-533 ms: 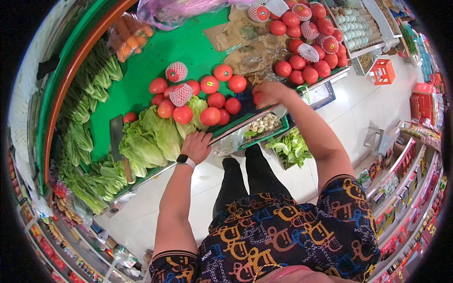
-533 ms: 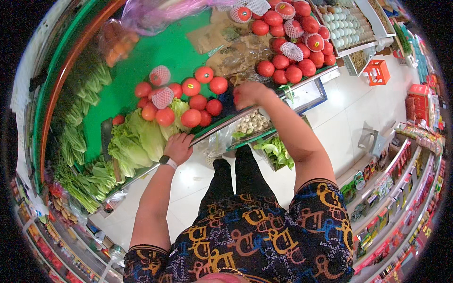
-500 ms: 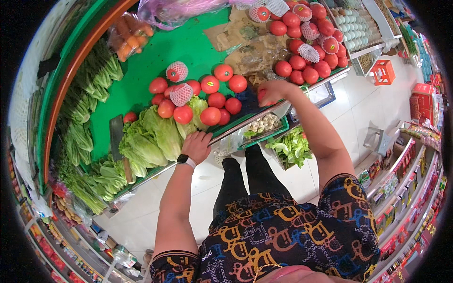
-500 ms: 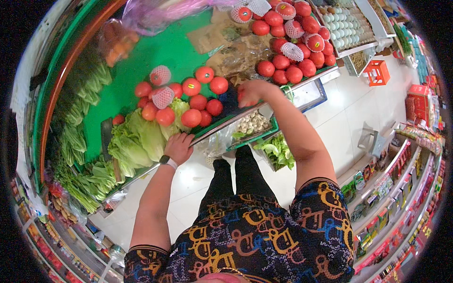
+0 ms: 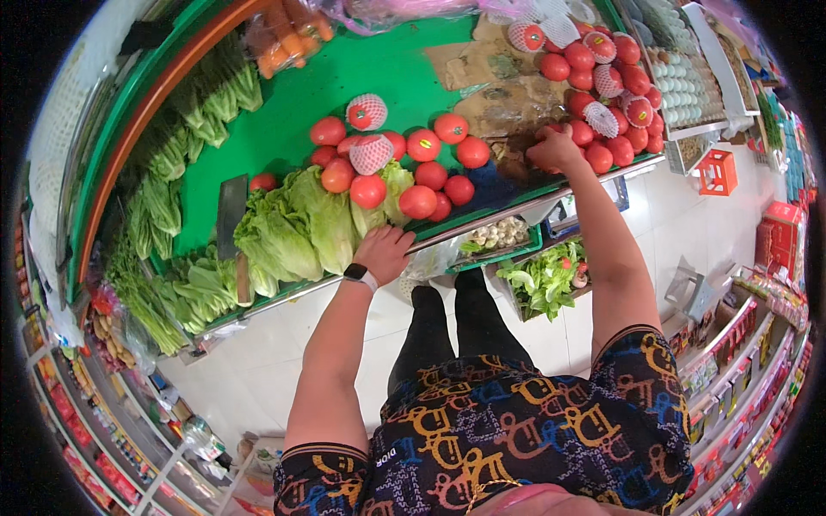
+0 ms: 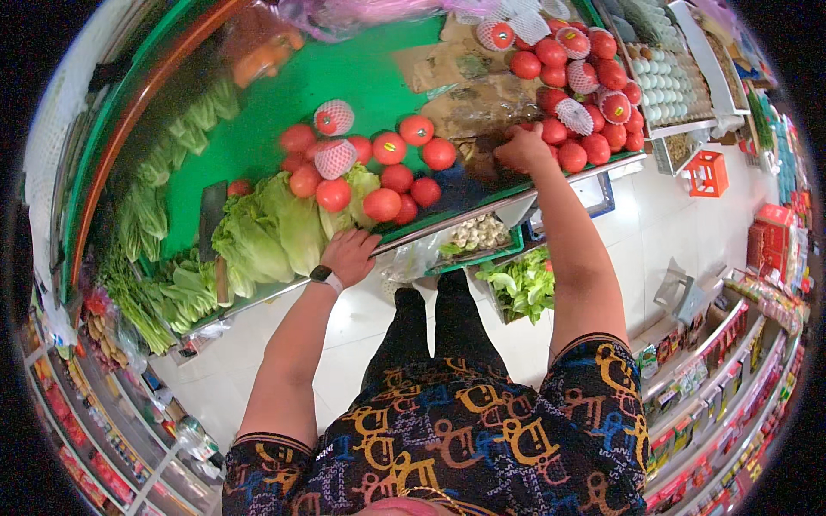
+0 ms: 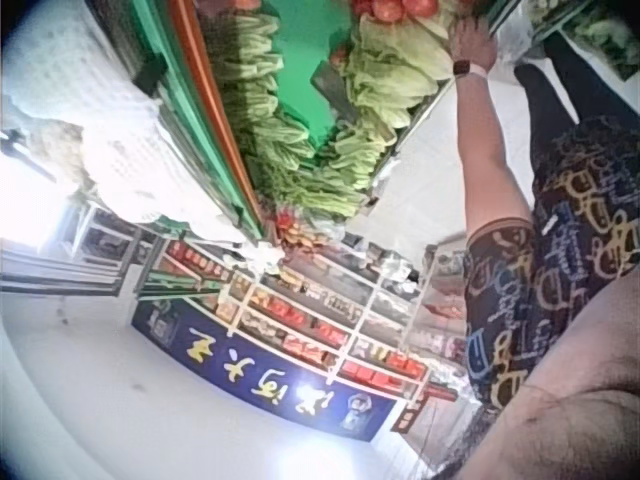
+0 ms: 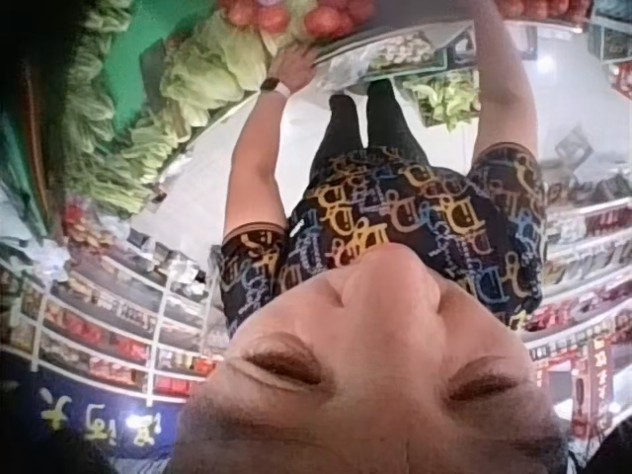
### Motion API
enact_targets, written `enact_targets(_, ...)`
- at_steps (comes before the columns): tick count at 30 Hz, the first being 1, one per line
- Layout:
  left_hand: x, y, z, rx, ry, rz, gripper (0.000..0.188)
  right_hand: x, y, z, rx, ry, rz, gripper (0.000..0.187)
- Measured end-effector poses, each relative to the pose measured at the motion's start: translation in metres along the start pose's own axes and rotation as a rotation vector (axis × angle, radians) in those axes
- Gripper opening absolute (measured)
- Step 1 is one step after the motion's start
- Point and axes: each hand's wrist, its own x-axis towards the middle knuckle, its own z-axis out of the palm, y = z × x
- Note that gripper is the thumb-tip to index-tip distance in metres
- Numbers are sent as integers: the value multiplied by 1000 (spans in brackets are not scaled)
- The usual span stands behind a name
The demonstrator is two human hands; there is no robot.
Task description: The person uses a cleaver to trim the base of several heads of lettuce and places them on a green display counter. They then pick up multiple tomatoes, remove their foam netting, and arrange them on the counter next to the lettuce.
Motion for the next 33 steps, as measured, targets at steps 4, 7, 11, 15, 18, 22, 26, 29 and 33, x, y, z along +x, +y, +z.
enact_targets(4, -2, -4, 5, -21, -47, -17, 42, 23, 34, 6, 128, 184, -130, 71)
enact_targets(7, 4, -3, 4, -31, -8, 15, 36, 33, 59, 6, 155, 265, -146, 70)
enact_targets(11, 0, -6, 6, -21, -19, -9, 35, -24, 1, -26, 1378, -223, -170, 64)
enact_targets(15, 0, -3, 2, -11, -53, 0, 38, -61, -38, -17, 2057, -604, -423, 61)
enact_targets(18, 1, -4, 1, -49, -6, 10, 35, -71, -73, 9, 2299, -878, -599, 62)
enact_targets(22, -2, -5, 3, -48, 56, 31, 31, -78, -100, 30, 2279, -971, -556, 58)
enact_targets(26, -1, -8, 9, -51, -52, -2, 39, -82, -112, 31, 2129, -981, -498, 56)
enact_targets(29, 0, -8, 10, -38, -78, -20, 37, -78, -99, 8, 1675, -942, -526, 61)
enact_targets(33, 0, -6, 7, -62, -77, -28, 35, -85, -93, -26, 1215, -835, -417, 53)
